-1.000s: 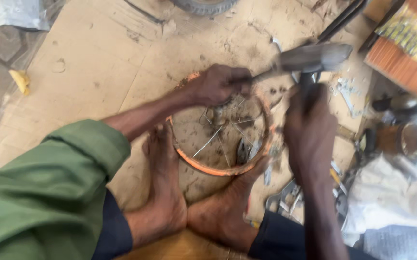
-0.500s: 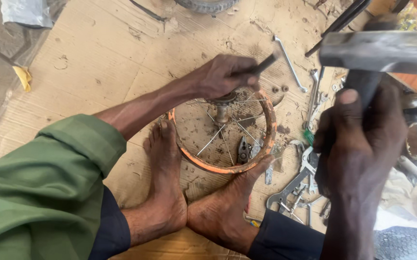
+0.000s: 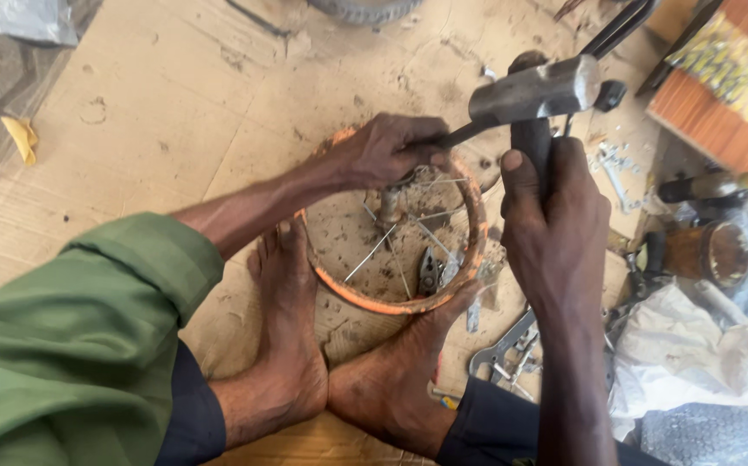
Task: The person works on a bicycle wheel lying on cardboard on the ground, threading and adjusting spokes by hand and tightening the hub area. They rotate the wheel, manipulate individual spokes, and use a small hand tool on the hub before setting the wheel aside.
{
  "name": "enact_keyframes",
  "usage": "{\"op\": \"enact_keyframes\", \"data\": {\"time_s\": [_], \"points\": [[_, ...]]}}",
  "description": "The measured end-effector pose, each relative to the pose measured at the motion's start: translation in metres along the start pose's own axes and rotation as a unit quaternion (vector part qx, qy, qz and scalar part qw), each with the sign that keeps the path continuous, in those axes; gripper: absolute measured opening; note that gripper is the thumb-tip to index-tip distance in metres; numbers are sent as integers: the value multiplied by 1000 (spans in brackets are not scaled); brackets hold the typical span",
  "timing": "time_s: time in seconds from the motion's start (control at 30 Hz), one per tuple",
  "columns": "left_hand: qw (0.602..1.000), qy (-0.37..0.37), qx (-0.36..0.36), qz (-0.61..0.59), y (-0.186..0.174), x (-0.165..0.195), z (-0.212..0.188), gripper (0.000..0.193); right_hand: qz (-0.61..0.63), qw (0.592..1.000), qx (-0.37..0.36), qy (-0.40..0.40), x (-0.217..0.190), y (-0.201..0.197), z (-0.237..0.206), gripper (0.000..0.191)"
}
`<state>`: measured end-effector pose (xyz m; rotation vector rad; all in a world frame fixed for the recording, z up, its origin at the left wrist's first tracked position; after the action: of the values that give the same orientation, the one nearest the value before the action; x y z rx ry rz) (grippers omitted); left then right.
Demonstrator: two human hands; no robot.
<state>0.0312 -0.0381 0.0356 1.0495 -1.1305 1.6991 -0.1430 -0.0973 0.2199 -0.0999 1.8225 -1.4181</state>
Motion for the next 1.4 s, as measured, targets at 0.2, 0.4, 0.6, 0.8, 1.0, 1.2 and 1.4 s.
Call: {"op": "enact_keyframes", "data": {"time_s": [0.2, 0.4, 0.6, 0.8, 1.0, 1.2, 1.4], "points": [[993, 94, 56, 41, 0, 11, -4, 24, 70, 996, 50, 22, -17, -66, -10, 29], [1000, -15, 20, -11, 4, -6, -4, 20, 114, 985, 126, -27, 19, -40, -21, 29], [958, 246, 79, -122, -2, 3, -11, 58, -42, 997, -22, 66, -25, -3, -15, 30], [999, -21, 38, 9, -39, 1, -21, 27, 70, 988, 6, 136, 26, 1, -24, 28], [991, 56, 83, -88, -22, -9, 14, 30, 216, 961, 16, 170, 32, 0, -22, 29], [999, 26, 16, -35, -4, -13, 10, 32, 264, 949, 12, 170, 30, -1, -25, 26], [998, 14, 7, -54, 4, -22, 5, 35, 253, 964, 23, 78, 28, -5, -24, 29]]}}
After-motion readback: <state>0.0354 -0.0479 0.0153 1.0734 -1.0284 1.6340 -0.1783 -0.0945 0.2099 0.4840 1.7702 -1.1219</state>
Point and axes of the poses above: each hand's wrist, its own z-axis towards the middle knuckle, its own y-axis out of the palm, x = y × z, the point moved 1 cm from there along z, towards the middle knuckle, and after that the axes turned 7 degrees about y, right-handed, at the moved point
